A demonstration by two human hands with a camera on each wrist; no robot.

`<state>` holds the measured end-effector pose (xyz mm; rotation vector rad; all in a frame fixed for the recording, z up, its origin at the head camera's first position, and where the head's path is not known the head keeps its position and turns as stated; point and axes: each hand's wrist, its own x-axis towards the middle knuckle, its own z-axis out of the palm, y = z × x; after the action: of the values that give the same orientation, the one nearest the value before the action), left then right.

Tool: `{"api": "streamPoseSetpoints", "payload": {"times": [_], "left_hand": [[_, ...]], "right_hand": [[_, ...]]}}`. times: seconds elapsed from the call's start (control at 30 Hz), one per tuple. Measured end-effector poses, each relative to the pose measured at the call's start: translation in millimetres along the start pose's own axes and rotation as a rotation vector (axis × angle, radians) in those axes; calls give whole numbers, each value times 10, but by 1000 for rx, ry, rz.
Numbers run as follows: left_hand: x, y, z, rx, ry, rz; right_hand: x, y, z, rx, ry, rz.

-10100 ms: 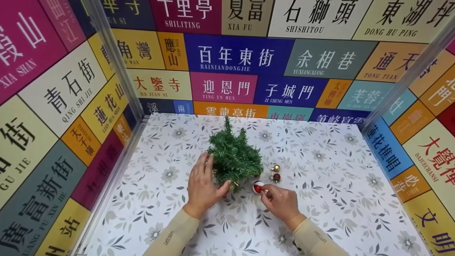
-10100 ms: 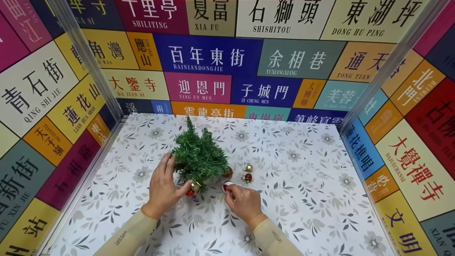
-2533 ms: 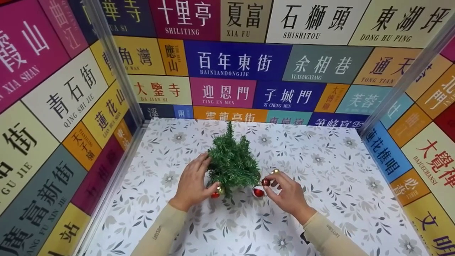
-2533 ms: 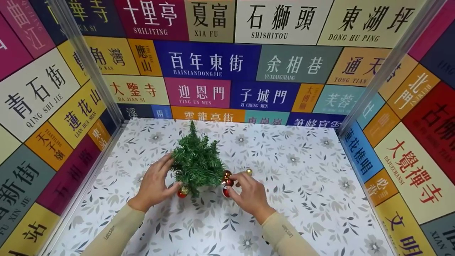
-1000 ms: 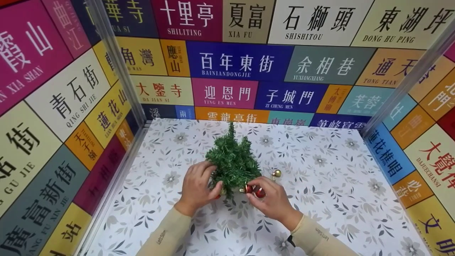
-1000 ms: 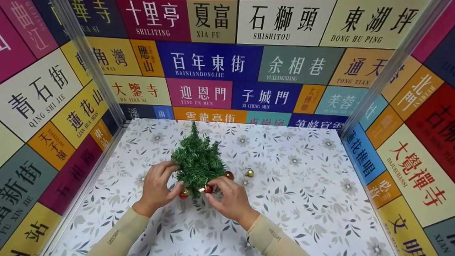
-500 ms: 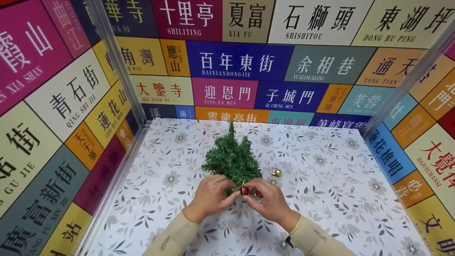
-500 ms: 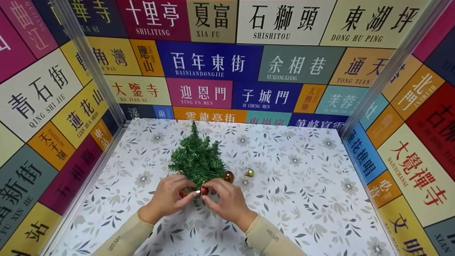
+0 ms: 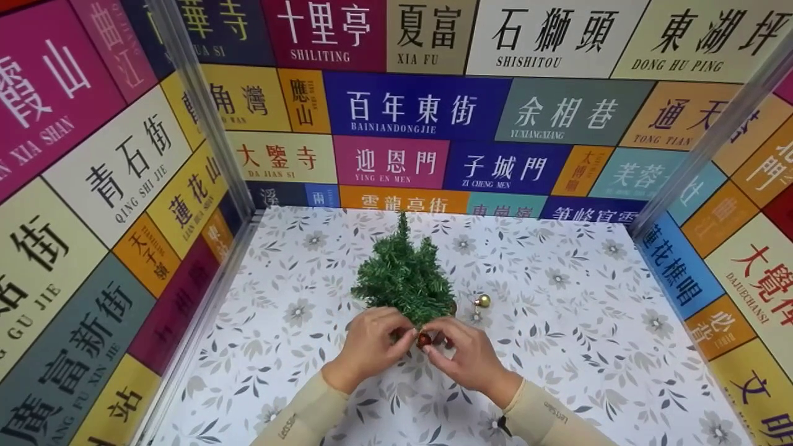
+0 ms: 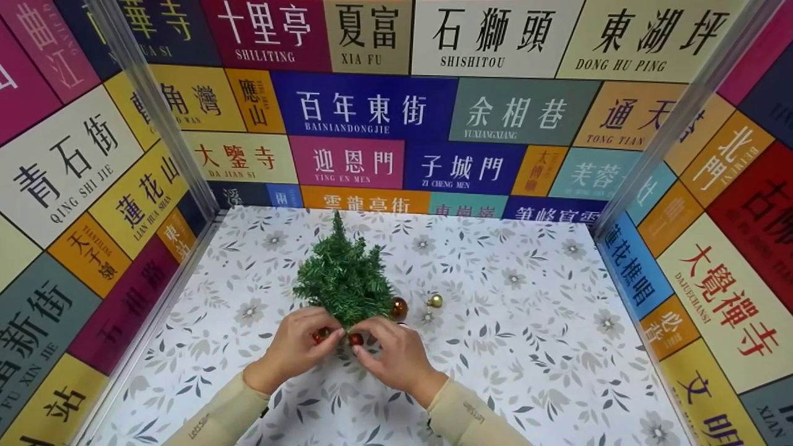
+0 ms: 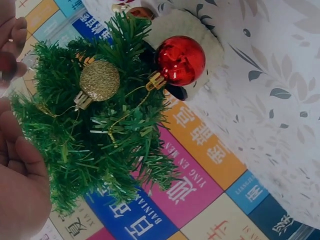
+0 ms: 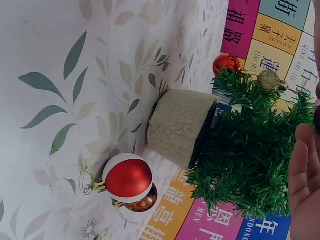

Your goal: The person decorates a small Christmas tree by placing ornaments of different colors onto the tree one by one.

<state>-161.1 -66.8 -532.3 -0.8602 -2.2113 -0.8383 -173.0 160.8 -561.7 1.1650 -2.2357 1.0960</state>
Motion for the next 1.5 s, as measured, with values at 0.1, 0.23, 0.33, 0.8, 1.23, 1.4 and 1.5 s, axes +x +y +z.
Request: {"api": "streamPoseSetpoints", "payload": {"times": [0.1,0.23,0.33,0.8,1.23,1.4,1.5], "left_hand": [[12,9,-3,13,-10,5],[18,12,2,19,-9,18],[19,15,1,20,-13,12],[60,56,10,38,-24,25],[1,-2,15,65,-49,38],[-29,-51,9,108,-36,39],[-32,-83,5,138,-18,29]], "right_hand": [[-2,5,0,5,7,-19],[19,-15,-4,27,13,-24],[41,-44,-6,32,16,-5],[107,-70,47,86,31,69],[137,-53,71,64,75,27],[168,-35,101,-19,103,-3],[187,-20,122,-66,130,-23]]}}
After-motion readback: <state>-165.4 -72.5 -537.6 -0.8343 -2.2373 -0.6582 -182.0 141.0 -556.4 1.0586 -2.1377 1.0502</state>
